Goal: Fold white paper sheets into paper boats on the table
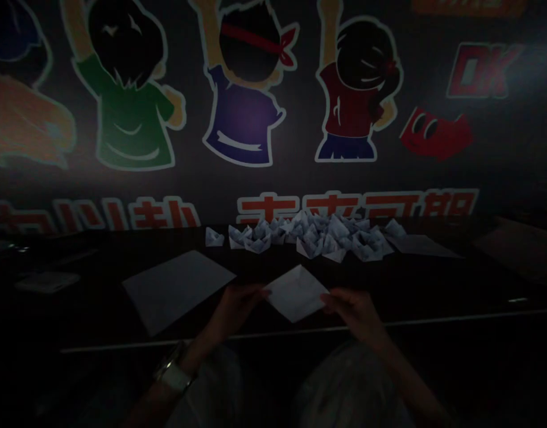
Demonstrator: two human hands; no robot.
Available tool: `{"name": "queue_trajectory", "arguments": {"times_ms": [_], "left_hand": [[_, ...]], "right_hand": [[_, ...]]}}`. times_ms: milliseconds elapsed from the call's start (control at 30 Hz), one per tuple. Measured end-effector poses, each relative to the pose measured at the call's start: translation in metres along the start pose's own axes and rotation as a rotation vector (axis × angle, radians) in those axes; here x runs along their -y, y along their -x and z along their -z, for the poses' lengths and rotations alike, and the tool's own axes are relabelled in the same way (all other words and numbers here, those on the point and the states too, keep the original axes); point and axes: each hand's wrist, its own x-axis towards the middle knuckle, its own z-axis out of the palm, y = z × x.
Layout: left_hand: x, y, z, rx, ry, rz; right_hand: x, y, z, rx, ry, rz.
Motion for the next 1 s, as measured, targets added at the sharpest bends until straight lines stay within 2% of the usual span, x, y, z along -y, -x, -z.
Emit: {"name": "queue_trajectory", "arguments": {"times_ms": [100,167,233,300,433,533,667,833,1000], "left_hand": [[-0.016,-0.013,0.009,-0.069,0.105,0.054],[-0.020,-0.017,0.010,-0.144,0.216,0.101],[-0.021,-0.019,0.009,-0.145,0.325,0.148],[-0.023,-0.019,0.008,0.003,0.428,0.192],[-0.035,-0.015,0.015,0.407,0.643,0.247],[-0.046,-0.014,0.025,0.567,0.667,0.250],[-0.047,-0.015,0.030,0.621,0.616,0.216],[-0.040,-0.015,0.027,0.654,0.678,0.195],[-0.047,-0.012,0.031,0.617,0.729,0.195]], "right_hand": [[0.029,-0.001,0.007,0.010,-0.021,-0.002],[0.039,0.000,0.008,0.017,-0.051,-0.003],[0.043,0.002,0.008,0.023,-0.084,-0.007],[0.044,0.003,0.008,0.038,-0.093,-0.013],[0.044,0.004,0.016,0.107,-0.108,-0.029],[0.043,0.003,0.023,0.150,-0.100,-0.047],[0.043,0.003,0.030,0.203,-0.098,-0.064],[0.047,0.003,0.034,0.360,-0.198,-0.087],[0.049,0.006,0.033,0.295,-0.371,-0.117]]}}
